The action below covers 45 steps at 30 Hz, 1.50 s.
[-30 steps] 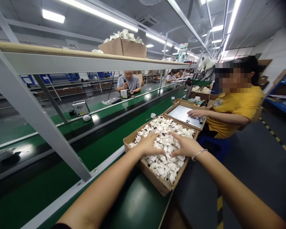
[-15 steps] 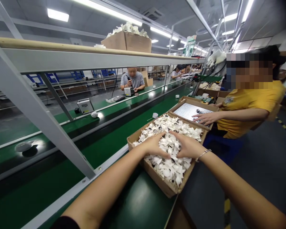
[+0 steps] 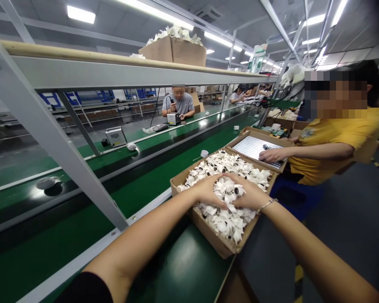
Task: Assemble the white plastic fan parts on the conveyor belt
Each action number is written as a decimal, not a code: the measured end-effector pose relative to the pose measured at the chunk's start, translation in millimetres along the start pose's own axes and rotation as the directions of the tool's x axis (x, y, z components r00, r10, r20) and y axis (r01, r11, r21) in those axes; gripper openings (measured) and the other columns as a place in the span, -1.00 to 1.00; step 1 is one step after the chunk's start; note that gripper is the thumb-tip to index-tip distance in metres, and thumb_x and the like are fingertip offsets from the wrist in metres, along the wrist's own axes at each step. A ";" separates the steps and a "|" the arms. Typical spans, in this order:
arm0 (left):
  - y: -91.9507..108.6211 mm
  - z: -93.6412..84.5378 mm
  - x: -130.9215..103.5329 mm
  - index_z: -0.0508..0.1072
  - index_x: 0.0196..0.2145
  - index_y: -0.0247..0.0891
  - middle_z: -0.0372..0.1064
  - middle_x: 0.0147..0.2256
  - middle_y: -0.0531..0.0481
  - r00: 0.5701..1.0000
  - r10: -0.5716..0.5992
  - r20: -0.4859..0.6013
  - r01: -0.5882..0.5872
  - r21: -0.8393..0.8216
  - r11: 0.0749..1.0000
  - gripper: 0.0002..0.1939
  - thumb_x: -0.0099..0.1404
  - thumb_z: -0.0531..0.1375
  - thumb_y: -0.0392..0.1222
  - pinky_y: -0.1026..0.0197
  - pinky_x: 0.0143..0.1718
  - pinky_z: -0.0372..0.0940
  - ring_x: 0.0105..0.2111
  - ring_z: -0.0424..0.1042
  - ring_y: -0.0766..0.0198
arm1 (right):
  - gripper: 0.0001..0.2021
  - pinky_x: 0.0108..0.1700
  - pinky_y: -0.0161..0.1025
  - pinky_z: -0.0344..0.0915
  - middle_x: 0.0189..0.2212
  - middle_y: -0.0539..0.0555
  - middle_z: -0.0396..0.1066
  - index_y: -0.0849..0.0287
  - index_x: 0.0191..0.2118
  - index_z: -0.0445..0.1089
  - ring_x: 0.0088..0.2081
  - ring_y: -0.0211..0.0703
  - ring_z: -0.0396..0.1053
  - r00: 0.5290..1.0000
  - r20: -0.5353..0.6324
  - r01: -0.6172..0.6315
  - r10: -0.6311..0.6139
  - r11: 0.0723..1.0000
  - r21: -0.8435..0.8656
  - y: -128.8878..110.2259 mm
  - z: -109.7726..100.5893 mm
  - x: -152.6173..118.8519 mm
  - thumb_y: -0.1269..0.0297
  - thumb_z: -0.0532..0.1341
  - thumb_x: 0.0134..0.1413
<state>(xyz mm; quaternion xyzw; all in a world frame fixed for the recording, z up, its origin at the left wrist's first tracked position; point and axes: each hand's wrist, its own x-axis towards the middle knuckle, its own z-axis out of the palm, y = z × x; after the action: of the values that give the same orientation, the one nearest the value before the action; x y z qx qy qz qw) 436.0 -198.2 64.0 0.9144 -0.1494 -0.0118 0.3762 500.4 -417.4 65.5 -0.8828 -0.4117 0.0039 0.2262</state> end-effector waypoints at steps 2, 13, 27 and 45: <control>1.4 -0.6 -1.4 0.05 0.38 -0.15 0.04 0.36 -0.13 0.999 0.009 -0.036 -0.009 -0.009 1.000 0.34 -0.32 0.48 0.18 -0.03 0.34 0.07 0.30 0.13 -0.12 | -0.06 0.23 0.00 0.21 0.25 0.15 0.25 0.02 0.34 0.09 0.20 0.16 0.28 1.000 -0.020 0.010 -0.010 1.000 0.020 -2.0 -0.3 -2.3 0.18 0.38 -0.25; -1.5 -5.7 0.8 0.18 0.31 -0.14 0.23 0.26 -0.08 0.994 0.042 -0.097 -0.054 -0.115 0.992 0.16 -0.26 0.48 0.03 0.02 0.28 0.17 0.21 0.27 -0.05 | -0.16 0.13 -0.10 0.30 0.14 0.09 0.38 0.02 0.25 0.21 0.10 0.10 0.38 0.998 -0.027 0.057 -0.054 0.990 0.126 -10.3 -7.0 8.4 0.13 0.39 -0.25; 23.4 -62.2 -10.5 0.28 0.26 -0.03 0.37 0.14 0.04 0.991 0.049 -0.129 -0.055 -0.046 0.997 0.03 -0.21 0.46 0.01 0.09 0.15 0.31 0.09 0.40 0.03 | -0.20 0.07 -0.13 0.35 0.08 0.06 0.44 0.02 0.22 0.27 0.05 0.09 0.41 0.986 -0.035 0.164 -0.161 0.976 0.145 -55.1 -49.9 39.6 0.22 0.39 -0.27; 63.3 -118.7 -270.6 0.26 0.25 -0.11 0.44 0.05 0.01 0.911 -0.330 -0.248 0.302 -0.146 0.942 0.00 -0.17 0.46 -0.03 0.17 -0.15 0.42 -0.04 0.48 0.05 | -0.23 -0.15 -0.21 0.38 -0.09 0.01 0.51 0.04 0.18 0.27 -0.12 0.04 0.47 0.877 0.197 0.347 -0.438 0.861 0.371 -262.0 8.6 24.1 0.33 0.39 -0.29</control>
<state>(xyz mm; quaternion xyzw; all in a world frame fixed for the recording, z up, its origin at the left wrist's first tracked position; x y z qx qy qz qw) 176.7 -83.2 168.3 0.8986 0.0538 0.0439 0.4333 324.7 -250.0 167.6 -0.7205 -0.6051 0.1474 0.3048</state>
